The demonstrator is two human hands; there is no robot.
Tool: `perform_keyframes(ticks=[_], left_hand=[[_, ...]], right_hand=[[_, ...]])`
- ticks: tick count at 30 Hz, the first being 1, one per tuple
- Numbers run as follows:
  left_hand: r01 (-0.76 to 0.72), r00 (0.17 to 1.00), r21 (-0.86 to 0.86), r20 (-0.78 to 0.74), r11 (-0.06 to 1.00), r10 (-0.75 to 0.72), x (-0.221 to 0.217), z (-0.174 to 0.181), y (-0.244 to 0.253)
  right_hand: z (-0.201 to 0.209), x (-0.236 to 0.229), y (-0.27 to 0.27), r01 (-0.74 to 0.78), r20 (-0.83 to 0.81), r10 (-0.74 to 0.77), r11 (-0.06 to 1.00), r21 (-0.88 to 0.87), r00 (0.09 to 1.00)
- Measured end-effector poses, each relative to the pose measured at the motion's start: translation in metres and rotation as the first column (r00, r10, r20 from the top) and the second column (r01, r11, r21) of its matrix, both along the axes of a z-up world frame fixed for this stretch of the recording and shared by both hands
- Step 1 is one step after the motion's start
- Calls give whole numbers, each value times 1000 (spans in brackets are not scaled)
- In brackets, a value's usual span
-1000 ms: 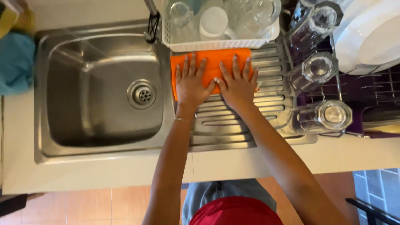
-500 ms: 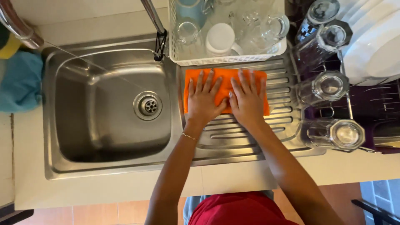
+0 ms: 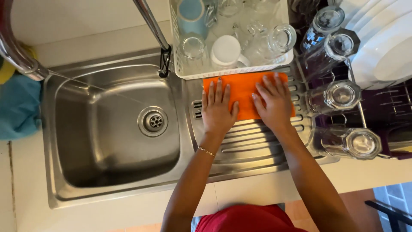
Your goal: Wiping down the kitchen sink drainboard, countertop, and stove surface with a cleaning cloth.
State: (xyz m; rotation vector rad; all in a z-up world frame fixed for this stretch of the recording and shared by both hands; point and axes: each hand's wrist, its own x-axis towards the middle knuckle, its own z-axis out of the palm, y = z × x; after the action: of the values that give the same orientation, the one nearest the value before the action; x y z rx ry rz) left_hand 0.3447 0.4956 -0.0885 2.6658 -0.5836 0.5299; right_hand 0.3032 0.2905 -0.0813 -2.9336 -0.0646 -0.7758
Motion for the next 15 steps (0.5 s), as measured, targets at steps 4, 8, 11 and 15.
perform_keyframes(ticks=[4, 8, 11, 15], left_hand=[[-1, 1000, 7, -6, 1000, 1, 2, -1, 3], [2, 999, 11, -43, 1000, -1, 6, 4, 16], [-4, 999, 30, -52, 1000, 6, 10, 6, 27], [-15, 997, 90, -73, 996, 22, 14, 3, 48]], right_hand=[[-10, -3, 0, 16, -49, -16, 1000, 8, 999], [-4, 5, 17, 14, -94, -10, 999, 41, 996], [-8, 12, 26, 1, -48, -1, 1000, 7, 999], [-9, 18, 46, -13, -34, 13, 1000, -5, 999]])
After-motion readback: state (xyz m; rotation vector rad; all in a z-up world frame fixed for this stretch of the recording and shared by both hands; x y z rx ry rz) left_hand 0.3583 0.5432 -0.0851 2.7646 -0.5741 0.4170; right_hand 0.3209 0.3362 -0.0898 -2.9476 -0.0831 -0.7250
